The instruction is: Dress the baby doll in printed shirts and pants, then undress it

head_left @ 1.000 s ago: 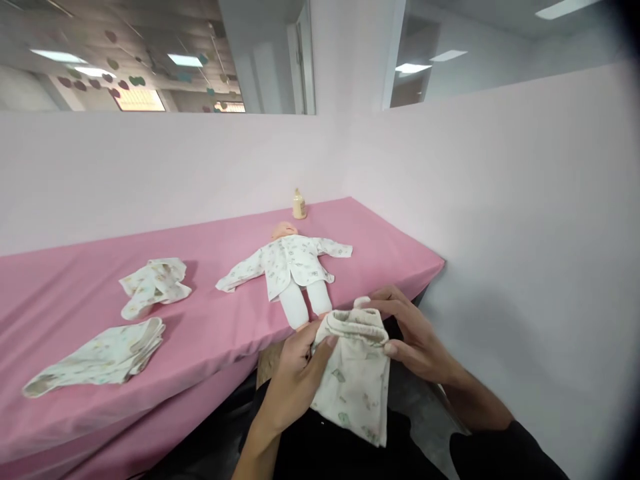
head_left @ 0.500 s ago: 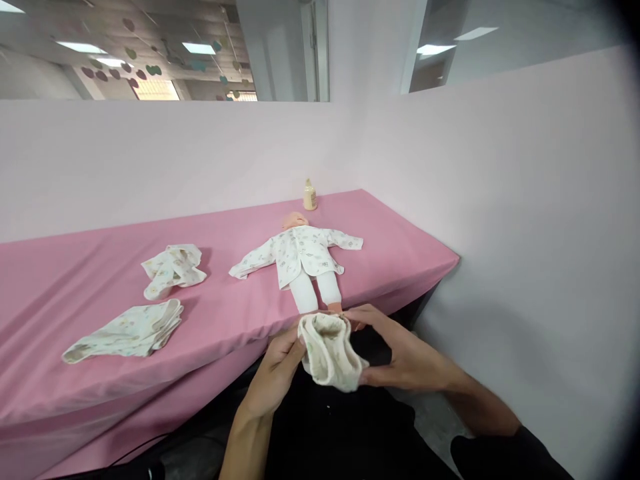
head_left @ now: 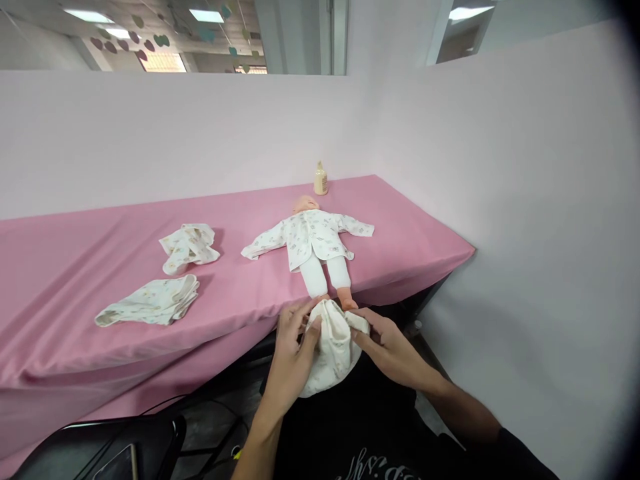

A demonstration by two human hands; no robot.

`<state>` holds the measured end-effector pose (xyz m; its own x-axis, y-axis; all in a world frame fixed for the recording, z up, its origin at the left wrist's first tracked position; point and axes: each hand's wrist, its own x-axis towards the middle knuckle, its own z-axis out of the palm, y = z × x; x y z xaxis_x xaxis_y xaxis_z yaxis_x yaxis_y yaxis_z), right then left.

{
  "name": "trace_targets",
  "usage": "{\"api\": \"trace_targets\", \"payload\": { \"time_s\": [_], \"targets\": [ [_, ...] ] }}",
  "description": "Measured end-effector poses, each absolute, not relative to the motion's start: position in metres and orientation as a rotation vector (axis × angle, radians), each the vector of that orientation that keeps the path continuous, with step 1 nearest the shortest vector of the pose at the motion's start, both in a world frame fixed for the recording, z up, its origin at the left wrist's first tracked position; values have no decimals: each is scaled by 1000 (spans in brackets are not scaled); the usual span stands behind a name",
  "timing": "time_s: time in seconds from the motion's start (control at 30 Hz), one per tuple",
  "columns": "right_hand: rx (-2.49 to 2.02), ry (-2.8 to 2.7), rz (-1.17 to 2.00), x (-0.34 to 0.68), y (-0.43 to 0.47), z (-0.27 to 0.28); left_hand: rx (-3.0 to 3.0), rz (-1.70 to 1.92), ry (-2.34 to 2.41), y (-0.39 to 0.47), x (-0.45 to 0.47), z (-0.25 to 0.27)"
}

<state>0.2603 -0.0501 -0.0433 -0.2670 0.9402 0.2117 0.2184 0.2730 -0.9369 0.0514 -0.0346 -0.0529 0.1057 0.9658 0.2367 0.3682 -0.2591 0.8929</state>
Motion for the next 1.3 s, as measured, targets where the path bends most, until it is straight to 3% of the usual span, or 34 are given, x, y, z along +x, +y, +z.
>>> {"api": "trace_targets", "payload": {
  "time_s": [0.33, 0.57, 0.9, 1.3],
  "targets": [
    [-993, -1776, 879, 258, -49, -43, 1886, 1149, 1323, -69, 63, -56],
    [-1025, -1733, 618, 297, -42, -21, 1958, 1256, 1453, -53, 7, -43],
    [-1070, -1775, 339, 324, -40, -4, 2219, 1064, 1294, -50, -18, -20],
    [-1042, -2447, 429, 335, -69, 0, 2353, 706, 1090, -50, 26, 10]
  ]
}}
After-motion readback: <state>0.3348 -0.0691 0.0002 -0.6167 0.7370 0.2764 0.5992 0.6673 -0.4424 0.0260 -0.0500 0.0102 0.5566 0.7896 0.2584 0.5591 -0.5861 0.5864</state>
